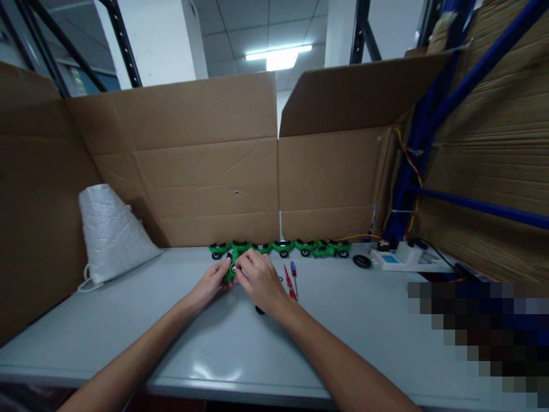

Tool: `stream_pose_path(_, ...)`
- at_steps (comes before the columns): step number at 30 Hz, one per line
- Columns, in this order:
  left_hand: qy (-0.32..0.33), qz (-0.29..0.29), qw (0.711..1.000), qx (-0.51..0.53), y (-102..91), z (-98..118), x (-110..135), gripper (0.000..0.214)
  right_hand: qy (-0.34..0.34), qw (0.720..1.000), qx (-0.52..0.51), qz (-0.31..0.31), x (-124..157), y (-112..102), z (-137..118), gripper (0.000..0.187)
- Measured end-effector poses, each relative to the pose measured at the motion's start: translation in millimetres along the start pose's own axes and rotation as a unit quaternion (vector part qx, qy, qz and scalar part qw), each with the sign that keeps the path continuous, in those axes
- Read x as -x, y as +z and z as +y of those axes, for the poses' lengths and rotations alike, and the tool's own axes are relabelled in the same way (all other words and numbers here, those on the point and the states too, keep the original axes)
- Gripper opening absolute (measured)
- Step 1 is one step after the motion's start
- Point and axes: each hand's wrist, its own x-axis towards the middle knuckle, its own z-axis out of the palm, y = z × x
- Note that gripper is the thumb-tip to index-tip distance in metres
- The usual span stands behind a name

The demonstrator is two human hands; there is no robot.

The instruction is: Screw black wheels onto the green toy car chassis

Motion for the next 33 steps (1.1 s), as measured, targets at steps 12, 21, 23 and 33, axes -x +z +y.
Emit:
stream_pose_path(12, 0.011, -0.020, 1.000, -0.001, -0.4, -2, -1, 0.062, 0.009, 1.000, 0.015, -0.012, 0, 0, -3, 0.008)
stream_pose_path(21, -0.029, -0.022, 0.999, 0.027, -3.4, -11, -4, 0.061, 0.056, 0.996, -0.068, 0.009, -1, -4, -3, 0.007)
stream_pose_path(23, -0.037, -0.012, 0.999, 0.035, -4.1, -11, -4, 0.061, 0.083, 0.990, -0.110, 0.028, -1, -3, -1, 0.007)
stream_pose_path(33, -0.030, 0.027, 0.999, -0.001, -8.3, -3, -4, 0.068, 0.143, 0.983, -0.064, -0.092, -1, -2, 42, 0.007)
